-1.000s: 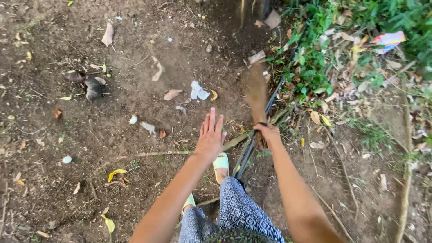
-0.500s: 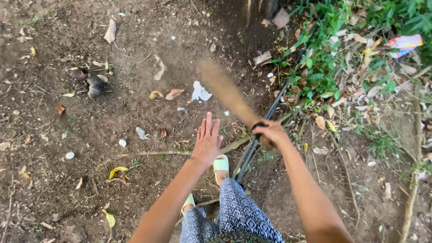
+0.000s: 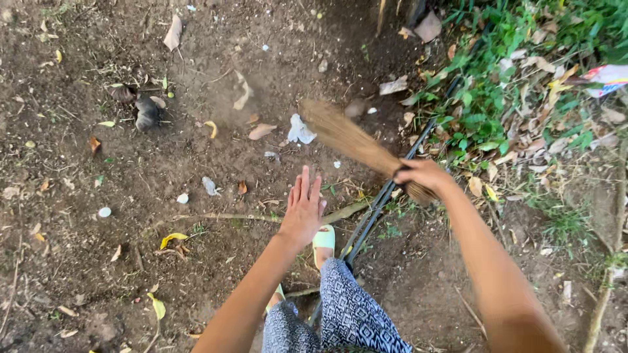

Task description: The person sweeps the ground outdoors, clearing dry leaves, dirt, and debris using a handheld broom.

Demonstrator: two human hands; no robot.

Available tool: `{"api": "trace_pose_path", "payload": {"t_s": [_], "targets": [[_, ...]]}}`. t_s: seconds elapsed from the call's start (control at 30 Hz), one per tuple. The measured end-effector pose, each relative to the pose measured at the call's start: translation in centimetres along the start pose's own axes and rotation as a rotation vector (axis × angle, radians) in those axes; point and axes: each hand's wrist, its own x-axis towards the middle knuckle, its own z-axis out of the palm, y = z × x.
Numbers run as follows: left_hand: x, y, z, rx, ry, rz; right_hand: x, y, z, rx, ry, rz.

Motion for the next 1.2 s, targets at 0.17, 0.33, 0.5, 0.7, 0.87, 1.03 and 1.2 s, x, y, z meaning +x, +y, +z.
{"api": "trace_pose_path", "payload": {"t_s": [0.17, 0.33, 0.5, 0.7, 0.87, 1.03, 1.2], "targets": [[0.5, 0.0, -1.0, 0.016, -0.002, -0.009, -1.1, 1.9, -1.2, 0.220, 0.112, 0.044], [-0.1, -0.1, -1.0, 0.000, 0.024, -0.032, 8.8, 3.3, 1.5, 0.291, 0.438, 0.182], [-1.6, -0.2, -0.2, 0.005, -0.034, -0.061, 8.6, 1.0, 4.3, -0.085, 0.008, 0.148], [-0.6, -0.6, -0.2, 0.002, -0.038, -0.028, -2.3, 0.7, 2.7, 0.092, -0.084, -0.028], [0.0, 0.0, -0.8, -0.009, 0.010, -0.065, 1.7, -0.4, 9.7, 0.319, 0.144, 0.170], [-0.2, 0.5, -1.8, -0.031, 0.078, -0.086, 8.1, -5.5, 20.7, 0.232, 0.044, 0.070], [-0.4, -1.4, -3.1, -0.042, 0.200, -0.072, 3.0, -9.7, 21.4, 0.512, -0.229, -0.158]]}}
